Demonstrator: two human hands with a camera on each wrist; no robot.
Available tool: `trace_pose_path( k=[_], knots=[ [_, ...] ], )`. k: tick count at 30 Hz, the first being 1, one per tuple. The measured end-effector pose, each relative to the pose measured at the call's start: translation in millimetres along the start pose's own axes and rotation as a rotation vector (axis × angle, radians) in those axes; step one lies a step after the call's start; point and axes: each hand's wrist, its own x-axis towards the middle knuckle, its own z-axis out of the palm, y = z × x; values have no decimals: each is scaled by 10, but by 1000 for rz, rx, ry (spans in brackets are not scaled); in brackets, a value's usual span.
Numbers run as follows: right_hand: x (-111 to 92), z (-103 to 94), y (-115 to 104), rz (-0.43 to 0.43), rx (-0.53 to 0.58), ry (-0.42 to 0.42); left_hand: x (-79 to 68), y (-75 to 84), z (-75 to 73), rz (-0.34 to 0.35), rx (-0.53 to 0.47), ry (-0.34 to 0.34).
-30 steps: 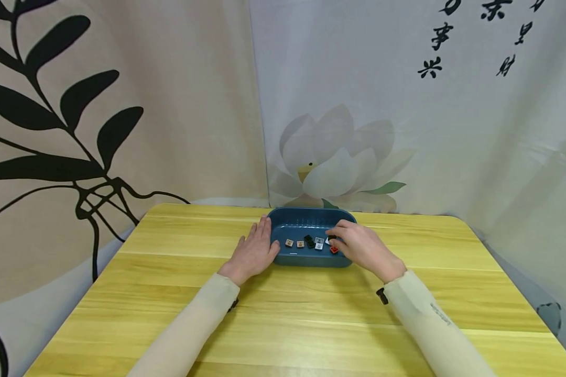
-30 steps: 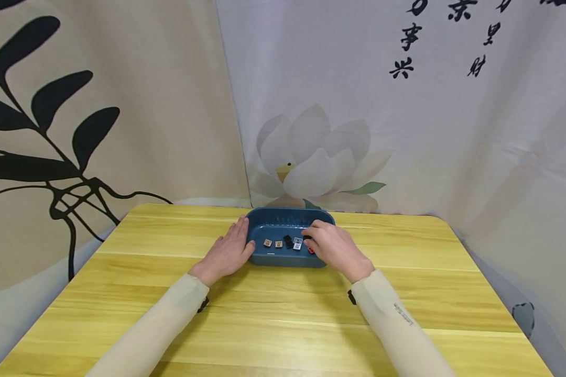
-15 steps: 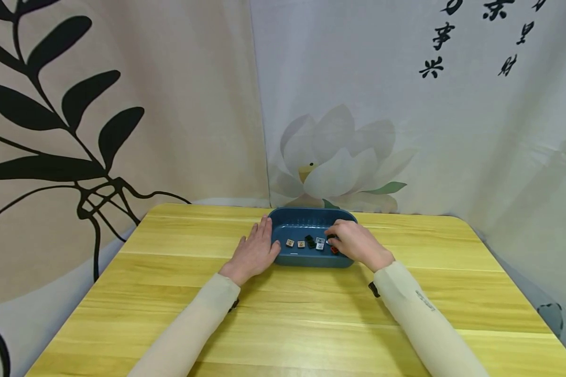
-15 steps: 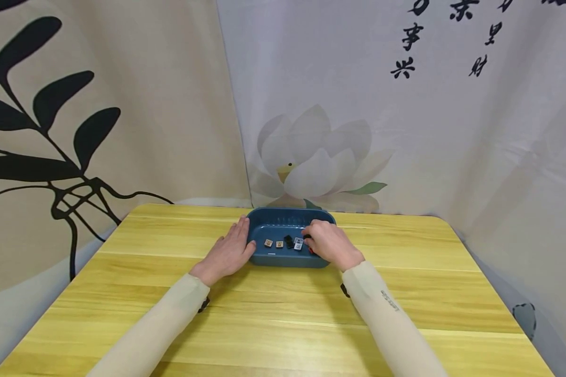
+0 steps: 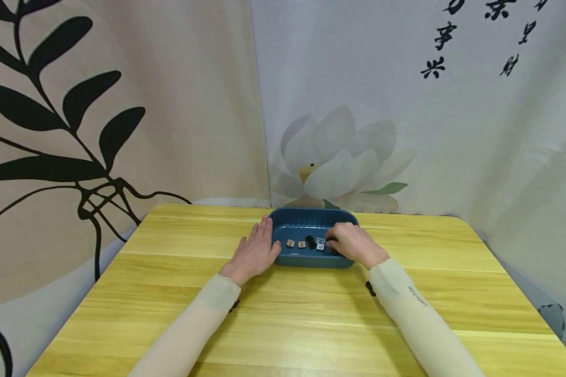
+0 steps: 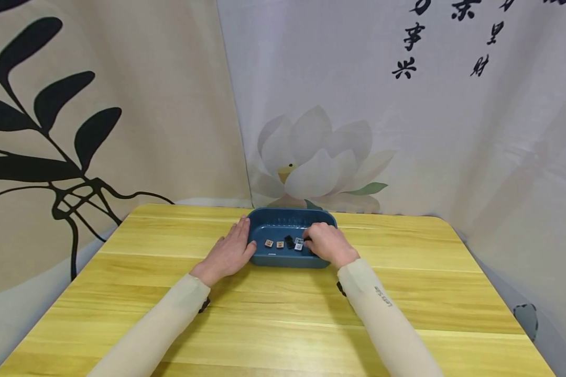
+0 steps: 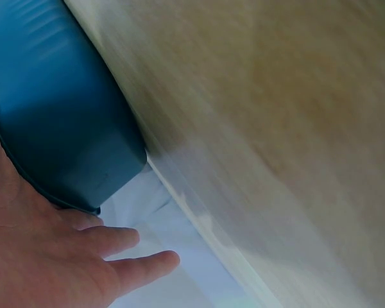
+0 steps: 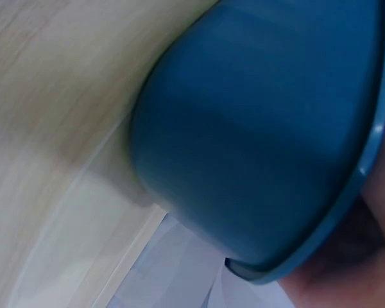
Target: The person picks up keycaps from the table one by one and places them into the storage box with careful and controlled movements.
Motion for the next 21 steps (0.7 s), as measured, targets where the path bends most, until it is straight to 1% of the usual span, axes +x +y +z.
trace_pose_path(
  k=[13,16,21],
  knots=[
    [27,9,32,4,44,-19,1,21,0,6,2,0],
    [9,-4,40,2,46,1,0,20,-3,7,5,1],
    [-68,-23,32,2,38,76,-6,14,-12,3,10,-3]
  ],
)
